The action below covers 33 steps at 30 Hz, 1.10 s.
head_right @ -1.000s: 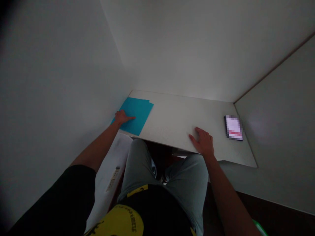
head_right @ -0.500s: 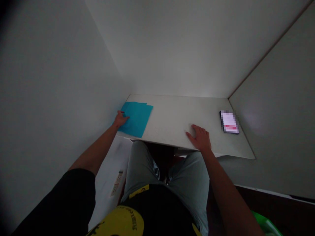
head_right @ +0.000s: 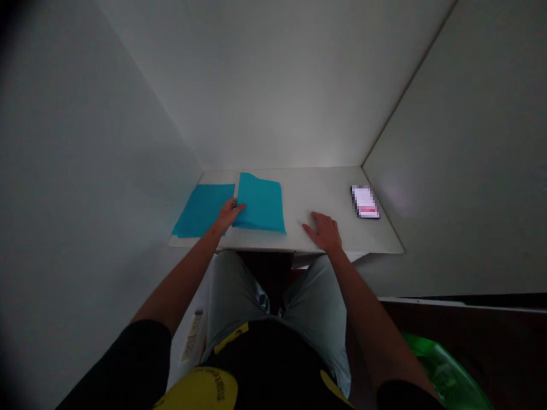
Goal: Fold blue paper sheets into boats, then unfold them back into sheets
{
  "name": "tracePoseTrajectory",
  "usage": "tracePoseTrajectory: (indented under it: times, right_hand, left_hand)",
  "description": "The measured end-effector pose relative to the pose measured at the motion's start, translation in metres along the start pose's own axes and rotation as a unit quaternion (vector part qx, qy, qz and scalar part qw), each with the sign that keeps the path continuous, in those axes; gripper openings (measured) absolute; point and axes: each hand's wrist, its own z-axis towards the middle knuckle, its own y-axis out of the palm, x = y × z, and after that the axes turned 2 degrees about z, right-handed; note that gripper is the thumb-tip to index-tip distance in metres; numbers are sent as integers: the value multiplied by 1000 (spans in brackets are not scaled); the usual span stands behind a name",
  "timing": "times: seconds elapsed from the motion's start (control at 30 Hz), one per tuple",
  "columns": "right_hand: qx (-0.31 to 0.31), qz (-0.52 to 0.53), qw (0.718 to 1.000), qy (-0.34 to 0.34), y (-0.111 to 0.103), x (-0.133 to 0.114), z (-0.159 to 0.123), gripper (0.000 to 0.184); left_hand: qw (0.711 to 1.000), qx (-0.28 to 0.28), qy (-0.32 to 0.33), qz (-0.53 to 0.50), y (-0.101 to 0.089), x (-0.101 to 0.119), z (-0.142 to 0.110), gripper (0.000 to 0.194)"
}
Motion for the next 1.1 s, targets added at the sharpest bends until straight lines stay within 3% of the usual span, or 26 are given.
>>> tracePoseTrajectory:
  times: [0.17,0.27,0.33,0.47,0.63,0.83,0.97,1.1]
  right_hand:
    - [-6,28,1000,7,-3,0,1,67]
    - [-7,42,999,22,-4,-1,2,69]
    - [-2,60,998,31,-5,0,2,68]
    - [-2,150,988,31,-9,6,1,69]
    - [-28,247,967,50,-6,10,5,61]
    - [-31,360,930,70,6,2,12,58]
    - [-1,430,899,85,3,3,10,54]
    - [-13,424,901,87,-1,5,7,56]
  left_hand:
    - [998,-56,-2,-18,62,-10,-25,60]
    - [996,-75,35,-19,80,-10,-38,77]
    - [995,-85,54,0,87,-7,-44,69]
    - [991,-96,76,49,90,0,-50,36]
    - [989,-120,80,-9,87,0,-50,41]
    - [991,-84,92,-42,84,-11,-42,33]
    - [988,-70,104,-94,81,-18,-39,41]
    - [985,-78,101,-113,80,-20,-40,50]
